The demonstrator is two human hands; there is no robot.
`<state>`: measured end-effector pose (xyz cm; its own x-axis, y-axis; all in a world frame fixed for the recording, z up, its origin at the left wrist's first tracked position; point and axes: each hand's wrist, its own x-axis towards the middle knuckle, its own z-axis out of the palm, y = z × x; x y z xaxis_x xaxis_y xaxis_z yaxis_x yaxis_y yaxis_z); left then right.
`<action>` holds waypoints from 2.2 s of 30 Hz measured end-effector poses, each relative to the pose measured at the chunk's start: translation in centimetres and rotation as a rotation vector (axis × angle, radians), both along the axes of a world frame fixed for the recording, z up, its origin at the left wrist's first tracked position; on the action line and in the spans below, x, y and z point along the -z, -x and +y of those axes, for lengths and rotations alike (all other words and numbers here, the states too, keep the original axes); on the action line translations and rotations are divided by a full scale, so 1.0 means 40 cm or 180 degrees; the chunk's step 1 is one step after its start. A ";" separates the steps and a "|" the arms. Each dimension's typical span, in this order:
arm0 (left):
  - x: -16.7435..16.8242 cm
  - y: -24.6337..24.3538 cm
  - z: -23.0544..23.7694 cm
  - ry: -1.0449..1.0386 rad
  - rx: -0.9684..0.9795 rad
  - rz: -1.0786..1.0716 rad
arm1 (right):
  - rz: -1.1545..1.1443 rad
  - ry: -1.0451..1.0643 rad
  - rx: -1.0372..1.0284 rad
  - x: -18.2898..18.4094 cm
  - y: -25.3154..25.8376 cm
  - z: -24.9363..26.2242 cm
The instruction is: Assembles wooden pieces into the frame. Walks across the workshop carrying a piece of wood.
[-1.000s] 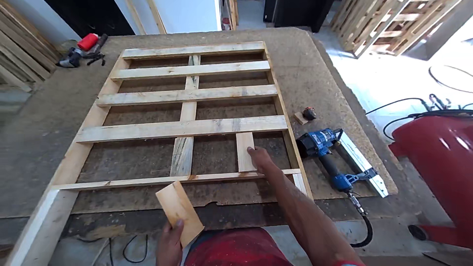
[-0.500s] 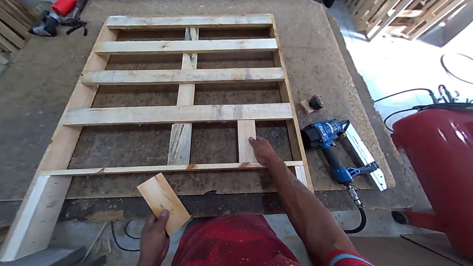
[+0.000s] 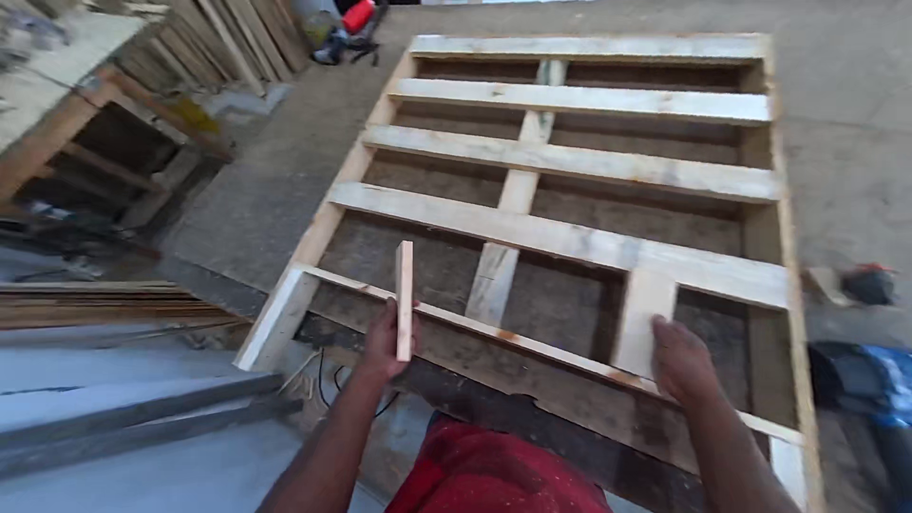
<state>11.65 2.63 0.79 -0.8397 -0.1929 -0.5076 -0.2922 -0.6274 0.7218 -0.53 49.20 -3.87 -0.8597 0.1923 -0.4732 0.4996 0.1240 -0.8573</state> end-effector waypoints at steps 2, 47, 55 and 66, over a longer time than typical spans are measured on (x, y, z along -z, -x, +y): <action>0.027 0.012 -0.031 -0.1601 0.0442 0.0527 | -0.0020 -0.0344 0.0235 0.013 0.004 -0.004; 0.046 -0.071 -0.072 0.0668 0.1030 -0.0404 | -0.0303 -0.1750 -0.0162 0.005 0.039 -0.039; 0.041 -0.099 -0.035 0.0876 0.0859 -0.0385 | -0.0318 -0.1818 -0.0325 0.024 0.041 -0.038; -0.030 -0.056 -0.035 0.1929 0.0402 -0.0768 | -0.0151 -0.2037 -0.0603 0.027 0.019 -0.047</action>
